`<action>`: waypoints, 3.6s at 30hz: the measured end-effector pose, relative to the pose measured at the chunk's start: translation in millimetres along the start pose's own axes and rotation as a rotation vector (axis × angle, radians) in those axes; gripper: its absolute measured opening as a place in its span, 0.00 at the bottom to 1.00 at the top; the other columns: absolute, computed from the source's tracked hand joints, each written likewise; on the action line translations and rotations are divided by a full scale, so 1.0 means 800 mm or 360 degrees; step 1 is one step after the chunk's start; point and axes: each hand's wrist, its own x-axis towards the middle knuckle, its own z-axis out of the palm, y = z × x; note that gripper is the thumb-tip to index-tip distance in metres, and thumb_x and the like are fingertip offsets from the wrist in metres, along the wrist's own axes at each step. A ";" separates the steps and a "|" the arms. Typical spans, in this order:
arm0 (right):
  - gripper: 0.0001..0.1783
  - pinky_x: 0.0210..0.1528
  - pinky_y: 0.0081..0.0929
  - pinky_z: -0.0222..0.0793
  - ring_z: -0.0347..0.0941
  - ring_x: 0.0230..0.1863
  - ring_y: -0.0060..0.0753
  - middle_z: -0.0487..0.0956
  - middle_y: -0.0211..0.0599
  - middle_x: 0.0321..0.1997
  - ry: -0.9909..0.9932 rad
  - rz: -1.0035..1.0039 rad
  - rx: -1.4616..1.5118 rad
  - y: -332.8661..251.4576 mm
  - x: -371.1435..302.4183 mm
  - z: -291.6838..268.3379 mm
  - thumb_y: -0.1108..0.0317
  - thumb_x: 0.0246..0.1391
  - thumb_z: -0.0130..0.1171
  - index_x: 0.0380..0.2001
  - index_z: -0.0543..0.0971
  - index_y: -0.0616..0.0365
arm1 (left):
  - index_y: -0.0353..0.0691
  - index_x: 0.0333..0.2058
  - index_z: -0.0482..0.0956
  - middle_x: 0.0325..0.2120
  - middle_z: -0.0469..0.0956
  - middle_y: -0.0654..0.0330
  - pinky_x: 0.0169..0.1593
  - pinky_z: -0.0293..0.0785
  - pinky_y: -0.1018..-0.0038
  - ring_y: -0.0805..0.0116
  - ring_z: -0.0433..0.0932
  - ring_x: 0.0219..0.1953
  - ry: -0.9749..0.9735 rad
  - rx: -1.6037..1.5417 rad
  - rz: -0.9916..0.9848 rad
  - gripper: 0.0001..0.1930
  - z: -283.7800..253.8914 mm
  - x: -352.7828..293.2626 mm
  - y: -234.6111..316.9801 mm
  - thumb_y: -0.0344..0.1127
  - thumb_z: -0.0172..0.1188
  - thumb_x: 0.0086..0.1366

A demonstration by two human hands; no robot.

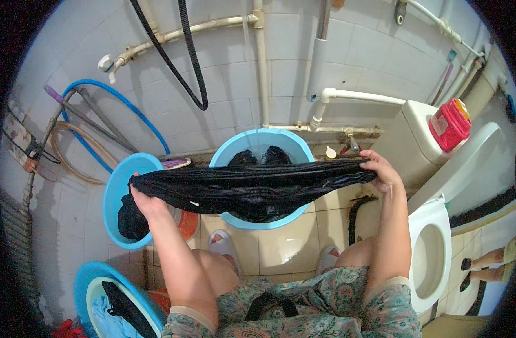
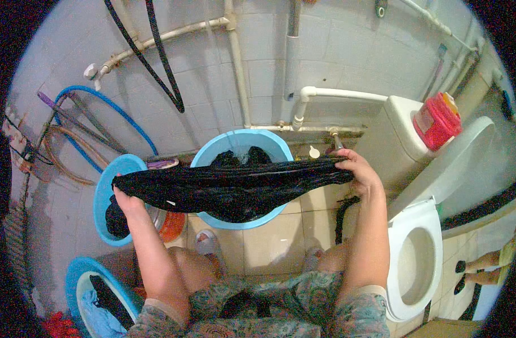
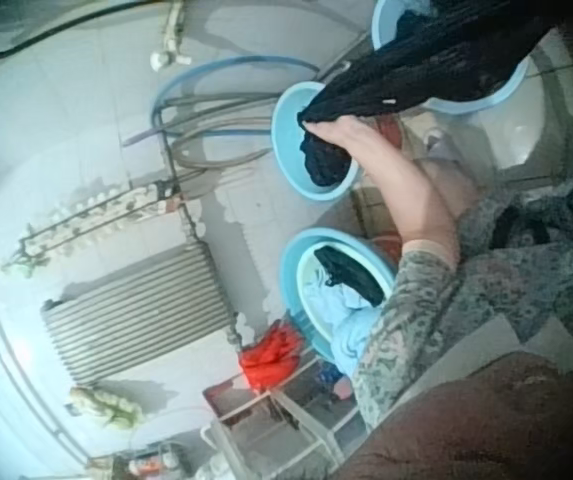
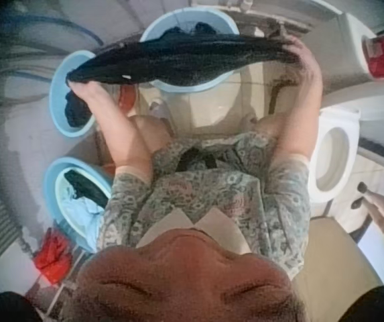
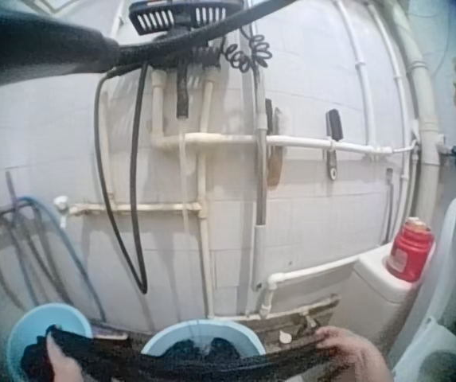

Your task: The person is sitting on the floor in a bathroom, hand-washing dark-colored clothes. They repeatedly submerge the clothes in a blue basin, scrub them by hand, and wring them out. The person also refills the basin with water from a wall-mounted tap and pours out the dirty water into the toilet.

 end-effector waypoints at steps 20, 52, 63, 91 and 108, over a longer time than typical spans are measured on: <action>0.17 0.54 0.45 0.65 0.69 0.47 0.50 0.71 0.54 0.45 0.0154 -0.0361 0.1704 0.005 0.013 0.042 0.70 0.56 0.35 0.43 0.68 0.68 | 0.45 0.54 0.61 0.49 0.67 0.57 0.41 0.72 0.67 0.67 0.72 0.35 -0.1161 0.0694 -0.0027 0.21 0.081 -0.116 -0.068 0.36 0.48 0.62; 0.38 0.57 0.34 0.52 0.56 0.57 0.36 0.61 0.41 0.56 -0.0589 -0.1178 -0.0811 0.138 0.006 0.206 0.64 0.44 0.60 0.57 0.55 0.55 | 0.38 0.47 0.64 0.43 0.62 0.50 0.54 0.59 0.65 0.50 0.63 0.49 -0.2201 0.2032 0.0393 0.26 0.083 -0.268 -0.182 0.24 0.53 0.45; 0.13 0.42 0.33 0.66 0.69 0.36 0.37 0.72 0.37 0.32 0.0284 -0.0655 0.0302 -0.062 -0.018 0.241 0.77 0.41 0.51 0.35 0.71 0.61 | 0.39 0.44 0.70 0.42 0.64 0.59 0.41 0.70 0.78 0.73 0.71 0.36 -0.1170 0.1629 0.0390 0.14 0.064 -0.157 -0.147 0.24 0.51 0.57; 0.39 0.54 0.74 0.38 0.43 0.64 0.57 0.47 0.48 0.65 -0.0674 0.0107 -0.2742 0.276 0.207 0.236 0.62 0.44 0.53 0.61 0.52 0.37 | 0.39 0.38 0.70 0.28 0.70 0.64 0.28 0.65 0.81 0.76 0.67 0.24 -0.0363 0.0517 -0.0807 0.10 0.074 -0.132 -0.101 0.27 0.53 0.55; 0.25 0.44 0.40 0.69 0.72 0.44 0.47 0.76 0.46 0.41 -0.0262 -0.0171 -0.2772 0.213 0.204 0.199 0.72 0.42 0.51 0.48 0.70 0.47 | 0.40 0.39 0.70 0.28 0.70 0.66 0.31 0.63 0.80 0.77 0.66 0.25 -0.0440 0.0315 -0.1127 0.10 0.065 -0.144 -0.116 0.28 0.52 0.56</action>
